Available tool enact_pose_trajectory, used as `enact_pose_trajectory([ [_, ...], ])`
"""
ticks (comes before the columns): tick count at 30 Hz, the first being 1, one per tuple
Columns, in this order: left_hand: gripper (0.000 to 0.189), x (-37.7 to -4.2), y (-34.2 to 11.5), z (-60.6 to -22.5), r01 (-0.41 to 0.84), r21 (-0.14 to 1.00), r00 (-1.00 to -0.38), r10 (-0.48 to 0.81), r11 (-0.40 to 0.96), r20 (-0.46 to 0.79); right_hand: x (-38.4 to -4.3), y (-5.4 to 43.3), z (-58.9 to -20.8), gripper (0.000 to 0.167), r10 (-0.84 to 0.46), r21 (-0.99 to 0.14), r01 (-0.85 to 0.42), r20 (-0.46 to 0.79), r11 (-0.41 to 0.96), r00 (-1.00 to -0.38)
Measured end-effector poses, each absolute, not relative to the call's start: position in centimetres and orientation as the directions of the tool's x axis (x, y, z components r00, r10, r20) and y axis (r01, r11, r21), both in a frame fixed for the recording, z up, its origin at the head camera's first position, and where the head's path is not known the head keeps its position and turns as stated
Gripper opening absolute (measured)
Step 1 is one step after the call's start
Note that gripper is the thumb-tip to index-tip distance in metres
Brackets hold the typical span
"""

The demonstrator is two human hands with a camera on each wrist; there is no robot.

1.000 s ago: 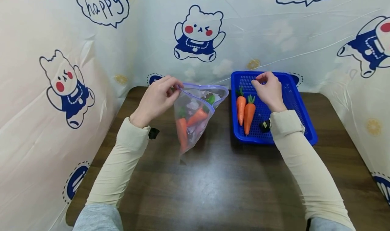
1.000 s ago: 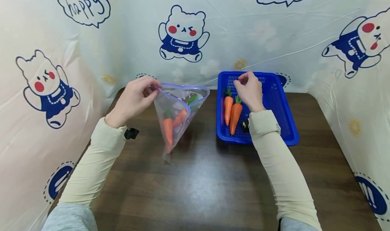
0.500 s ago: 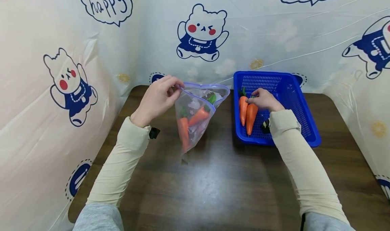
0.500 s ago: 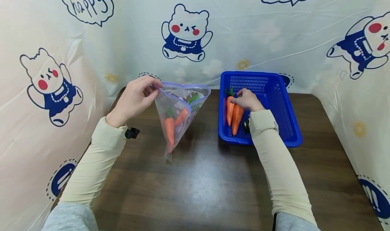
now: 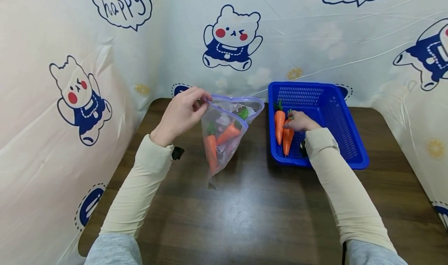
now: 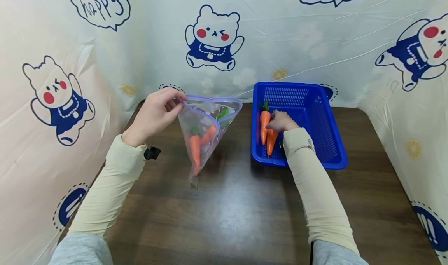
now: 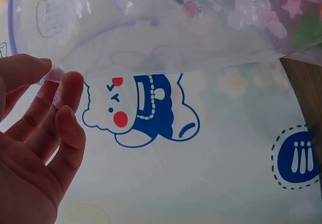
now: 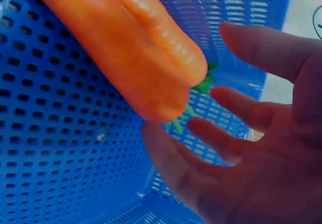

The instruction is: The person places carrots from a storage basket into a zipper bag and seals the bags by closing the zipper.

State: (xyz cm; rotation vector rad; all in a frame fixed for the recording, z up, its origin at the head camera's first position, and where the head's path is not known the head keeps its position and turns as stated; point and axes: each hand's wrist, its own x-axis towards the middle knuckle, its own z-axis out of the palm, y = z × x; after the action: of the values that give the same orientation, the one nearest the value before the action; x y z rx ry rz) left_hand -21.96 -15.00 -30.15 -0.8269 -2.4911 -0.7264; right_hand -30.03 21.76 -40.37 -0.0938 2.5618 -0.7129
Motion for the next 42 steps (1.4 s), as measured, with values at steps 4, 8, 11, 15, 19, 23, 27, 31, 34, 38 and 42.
enact_pose_trajectory([
  [4, 0.010, -21.9, -15.0, -30.2, 0.641, 0.340, -0.735, 0.423, 0.688, 0.530, -29.9, 21.5, -40.7, 0.065, -0.117, -0.456, 0.096, -0.416, 0.885, -0.902],
  [8, 0.010, -21.9, -15.1, -30.1, 0.639, 0.342, -0.738, 0.422, 0.689, 0.527, -29.8, 21.3, -40.9, 0.067, -0.058, -0.436, 0.141, -0.413, 0.889, -0.909],
  [11, 0.010, -21.8, -15.2, -30.1, 0.635, 0.344, -0.741, 0.421, 0.692, 0.522, -29.7, 21.3, -41.1, 0.072, -0.046, -0.439, 0.162, -0.425, 0.884, -0.904],
  [15, 0.010, -21.8, -15.2, -30.1, 0.636, 0.344, -0.741, 0.422, 0.691, 0.522, -29.8, 21.0, -41.5, 0.075, -0.032, -0.441, 0.184, -0.438, 0.879, -0.898],
  [19, 0.010, -21.8, -15.2, -30.1, 0.639, 0.346, -0.739, 0.423, 0.687, 0.525, -30.0, 20.8, -42.1, 0.075, -0.029, -0.432, 0.187, -0.446, 0.882, -0.895],
  [23, 0.010, -21.8, -15.3, -30.1, 0.643, 0.347, -0.736, 0.423, 0.683, 0.529, -29.9, 20.7, -42.7, 0.072, -0.017, -0.462, 0.232, -0.474, 0.856, -0.881],
  [27, 0.010, -21.7, -15.3, -30.1, 0.639, 0.348, -0.739, 0.421, 0.686, 0.525, -29.8, 20.8, -42.9, 0.070, -0.025, -0.463, 0.224, -0.472, 0.858, -0.881],
  [31, 0.010, -21.6, -15.4, -30.0, 0.631, 0.351, -0.746, 0.417, 0.692, 0.518, -30.0, 21.0, -43.1, 0.066, -0.044, -0.427, 0.159, -0.428, 0.890, -0.903],
  [34, 0.010, -21.6, -15.5, -30.0, 0.627, 0.353, -0.749, 0.414, 0.695, 0.517, -30.0, 21.2, -43.2, 0.064, -0.027, -0.414, 0.164, -0.418, 0.895, -0.908],
  [38, 0.010, -21.6, -15.6, -30.0, 0.626, 0.352, -0.750, 0.412, 0.696, 0.517, -29.8, 21.6, -43.3, 0.061, 0.019, -0.387, 0.198, -0.421, 0.901, -0.907],
  [42, 0.010, -21.6, -15.6, -30.1, 0.625, 0.348, -0.749, 0.411, 0.698, 0.520, -29.7, 22.1, -43.2, 0.061, 0.044, -0.360, 0.212, -0.422, 0.908, -0.906],
])
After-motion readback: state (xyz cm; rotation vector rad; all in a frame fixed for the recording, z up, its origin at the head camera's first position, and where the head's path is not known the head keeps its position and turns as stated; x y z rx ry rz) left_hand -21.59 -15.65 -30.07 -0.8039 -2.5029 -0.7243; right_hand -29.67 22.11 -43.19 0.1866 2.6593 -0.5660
